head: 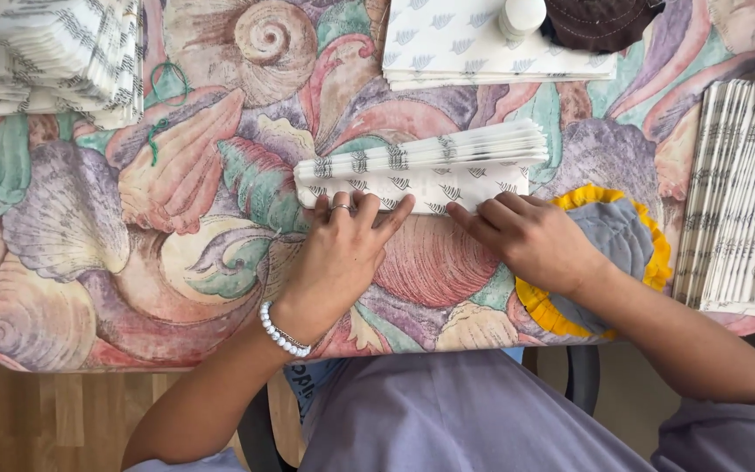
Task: Folding and stacking printed paper napkins and securing them with a rubber band.
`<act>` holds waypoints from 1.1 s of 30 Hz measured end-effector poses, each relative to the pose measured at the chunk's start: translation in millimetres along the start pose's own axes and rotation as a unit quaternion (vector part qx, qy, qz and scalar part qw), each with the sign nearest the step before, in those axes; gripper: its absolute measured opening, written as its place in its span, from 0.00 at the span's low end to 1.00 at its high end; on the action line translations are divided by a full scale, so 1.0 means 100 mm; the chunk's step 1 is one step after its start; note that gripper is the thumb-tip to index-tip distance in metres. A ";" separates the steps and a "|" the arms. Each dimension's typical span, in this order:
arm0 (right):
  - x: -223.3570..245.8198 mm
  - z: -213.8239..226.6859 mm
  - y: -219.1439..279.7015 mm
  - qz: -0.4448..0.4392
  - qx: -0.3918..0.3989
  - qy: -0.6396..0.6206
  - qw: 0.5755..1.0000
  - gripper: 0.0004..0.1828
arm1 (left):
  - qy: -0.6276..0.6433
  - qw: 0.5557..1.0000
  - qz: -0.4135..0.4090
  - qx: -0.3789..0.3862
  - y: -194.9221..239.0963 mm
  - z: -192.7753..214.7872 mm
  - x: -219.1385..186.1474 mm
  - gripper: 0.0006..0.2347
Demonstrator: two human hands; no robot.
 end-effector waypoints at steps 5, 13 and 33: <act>0.09 0.11 -0.09 -0.010 0.039 0.034 0.999 0.12 | -0.047 0.999 0.024 0.003 0.02 -0.05 -0.06 0.29; 0.10 0.09 -0.11 -0.016 0.049 0.048 0.998 0.10 | -0.035 0.999 0.029 -0.005 0.02 -0.10 -0.07 0.26; 0.04 0.04 -0.11 -0.039 0.034 0.001 0.999 0.11 | 0.077 0.997 -0.021 -0.006 -0.49 0.04 0.50 0.48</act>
Point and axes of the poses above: each hand's wrist, its own y-axis away from the middle knuckle, its own z-axis out of the back of the hand, x = y × z, the point moved 10 cm from there along -y, towards the middle knuckle, and after that the axes turned 7 degrees about x, right-handed, at the moved point
